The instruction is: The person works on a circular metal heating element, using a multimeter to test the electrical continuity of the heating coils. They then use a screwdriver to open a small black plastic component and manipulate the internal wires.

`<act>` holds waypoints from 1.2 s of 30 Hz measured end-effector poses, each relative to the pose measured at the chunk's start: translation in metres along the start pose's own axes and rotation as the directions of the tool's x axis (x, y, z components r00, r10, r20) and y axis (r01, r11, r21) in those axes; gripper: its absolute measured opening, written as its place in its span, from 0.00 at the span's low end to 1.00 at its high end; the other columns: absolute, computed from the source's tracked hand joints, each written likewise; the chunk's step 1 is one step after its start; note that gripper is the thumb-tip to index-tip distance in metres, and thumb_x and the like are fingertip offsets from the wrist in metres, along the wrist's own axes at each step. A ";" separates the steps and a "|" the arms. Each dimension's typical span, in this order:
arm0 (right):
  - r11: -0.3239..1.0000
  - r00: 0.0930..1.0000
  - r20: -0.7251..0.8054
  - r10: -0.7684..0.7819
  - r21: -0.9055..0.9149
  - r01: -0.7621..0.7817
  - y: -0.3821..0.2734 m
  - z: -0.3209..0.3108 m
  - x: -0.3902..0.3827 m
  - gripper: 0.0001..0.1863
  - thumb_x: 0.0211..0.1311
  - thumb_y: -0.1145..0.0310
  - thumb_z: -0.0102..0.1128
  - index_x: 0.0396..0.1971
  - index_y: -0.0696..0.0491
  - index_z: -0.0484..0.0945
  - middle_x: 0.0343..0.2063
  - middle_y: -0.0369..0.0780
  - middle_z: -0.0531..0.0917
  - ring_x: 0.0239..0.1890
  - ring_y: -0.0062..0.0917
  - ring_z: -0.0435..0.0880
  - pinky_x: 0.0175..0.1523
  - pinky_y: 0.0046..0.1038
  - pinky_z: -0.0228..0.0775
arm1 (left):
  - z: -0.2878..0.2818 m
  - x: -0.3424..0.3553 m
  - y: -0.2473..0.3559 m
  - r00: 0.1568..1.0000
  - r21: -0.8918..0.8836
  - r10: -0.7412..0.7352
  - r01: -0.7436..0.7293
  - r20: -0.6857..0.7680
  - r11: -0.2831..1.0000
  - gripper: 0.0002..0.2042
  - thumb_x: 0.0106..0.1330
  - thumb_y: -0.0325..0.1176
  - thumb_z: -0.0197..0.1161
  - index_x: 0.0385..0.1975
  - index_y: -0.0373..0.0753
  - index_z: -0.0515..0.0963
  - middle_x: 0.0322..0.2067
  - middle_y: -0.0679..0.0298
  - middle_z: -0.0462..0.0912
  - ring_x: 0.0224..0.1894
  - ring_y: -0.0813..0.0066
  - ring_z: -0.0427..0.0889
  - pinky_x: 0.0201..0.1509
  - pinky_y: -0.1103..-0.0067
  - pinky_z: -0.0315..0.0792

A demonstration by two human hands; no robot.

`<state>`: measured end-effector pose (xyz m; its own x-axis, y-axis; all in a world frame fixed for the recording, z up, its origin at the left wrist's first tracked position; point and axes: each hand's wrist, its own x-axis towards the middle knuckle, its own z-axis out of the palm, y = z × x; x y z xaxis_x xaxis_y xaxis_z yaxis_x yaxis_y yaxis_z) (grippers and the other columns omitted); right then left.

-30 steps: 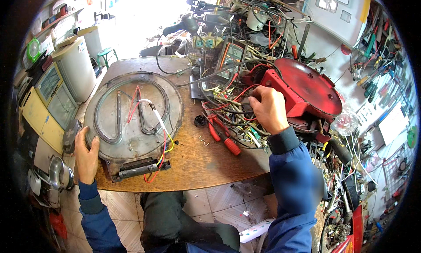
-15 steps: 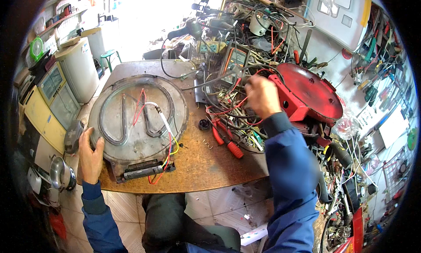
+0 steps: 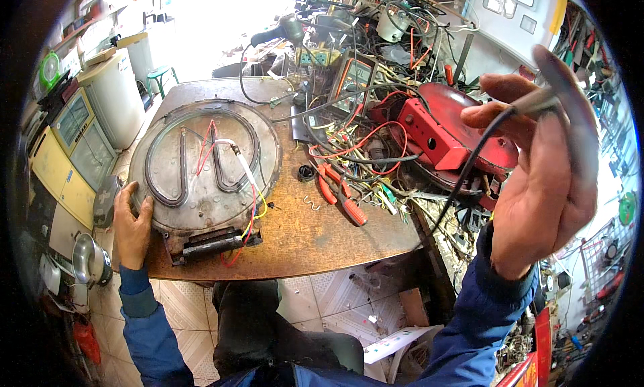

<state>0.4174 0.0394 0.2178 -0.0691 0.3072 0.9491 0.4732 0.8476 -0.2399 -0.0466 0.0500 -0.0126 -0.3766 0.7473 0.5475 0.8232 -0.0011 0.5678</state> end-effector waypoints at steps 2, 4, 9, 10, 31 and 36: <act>0.999 0.999 -0.010 -0.033 0.011 0.033 -0.012 0.011 -0.007 0.22 0.77 0.76 0.51 0.67 0.65 0.68 0.48 0.56 0.87 0.42 0.37 0.91 0.51 0.34 0.84 | -0.005 -0.002 0.000 0.999 0.037 0.023 -0.021 -0.033 0.999 0.24 0.70 0.35 0.66 0.61 0.29 0.75 0.59 0.44 0.78 0.63 0.46 0.76 0.71 0.64 0.68; 0.993 0.997 0.020 -0.076 0.096 0.074 -0.013 0.027 -0.016 0.20 0.77 0.76 0.54 0.64 0.64 0.68 0.45 0.55 0.87 0.40 0.37 0.91 0.49 0.34 0.84 | -0.004 -0.003 -0.006 0.997 0.074 0.045 -0.041 -0.056 0.996 0.23 0.70 0.34 0.66 0.60 0.29 0.75 0.58 0.44 0.79 0.63 0.46 0.76 0.70 0.63 0.69; 0.968 0.986 0.000 0.167 0.190 -0.164 0.001 0.061 -0.050 0.15 0.82 0.66 0.48 0.58 0.61 0.70 0.35 0.52 0.87 0.30 0.34 0.88 0.39 0.34 0.82 | 0.005 -0.002 0.007 0.996 0.067 0.027 -0.022 -0.080 0.997 0.23 0.67 0.35 0.68 0.59 0.30 0.77 0.59 0.40 0.78 0.64 0.41 0.77 0.70 0.60 0.69; 0.937 0.960 0.012 0.278 0.217 -0.274 0.001 0.071 -0.053 0.16 0.82 0.65 0.47 0.57 0.62 0.71 0.37 0.52 0.87 0.30 0.34 0.88 0.39 0.34 0.82 | 0.004 -0.001 0.007 0.997 0.059 0.015 -0.011 -0.078 0.998 0.23 0.66 0.35 0.69 0.59 0.30 0.77 0.59 0.40 0.78 0.64 0.41 0.77 0.70 0.60 0.69; 0.851 0.963 0.174 0.208 -0.517 -0.090 0.094 0.011 -0.111 0.13 0.66 0.80 0.65 0.50 0.58 0.84 0.31 0.48 0.85 0.29 0.37 0.86 0.37 0.30 0.77 | 0.001 -0.002 -0.002 1.000 -0.015 -0.021 0.021 0.006 1.000 0.24 0.69 0.33 0.65 0.62 0.31 0.74 0.61 0.46 0.77 0.67 0.48 0.72 0.75 0.63 0.62; 0.658 0.884 0.346 0.313 -0.751 0.060 0.140 0.022 -0.095 0.06 0.65 0.73 0.62 0.40 0.54 0.77 0.28 0.48 0.80 0.33 0.48 0.84 0.37 0.44 0.75 | -0.003 -0.002 -0.004 1.000 -0.005 -0.030 0.030 0.000 1.000 0.23 0.69 0.33 0.65 0.62 0.30 0.75 0.61 0.46 0.77 0.66 0.48 0.73 0.75 0.64 0.63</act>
<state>0.4713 0.1387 0.0896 -0.2163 0.6869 0.6938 0.9665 0.2514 0.0525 -0.0506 0.0460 -0.0145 -0.4014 0.7471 0.5299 0.8092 0.0184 0.5872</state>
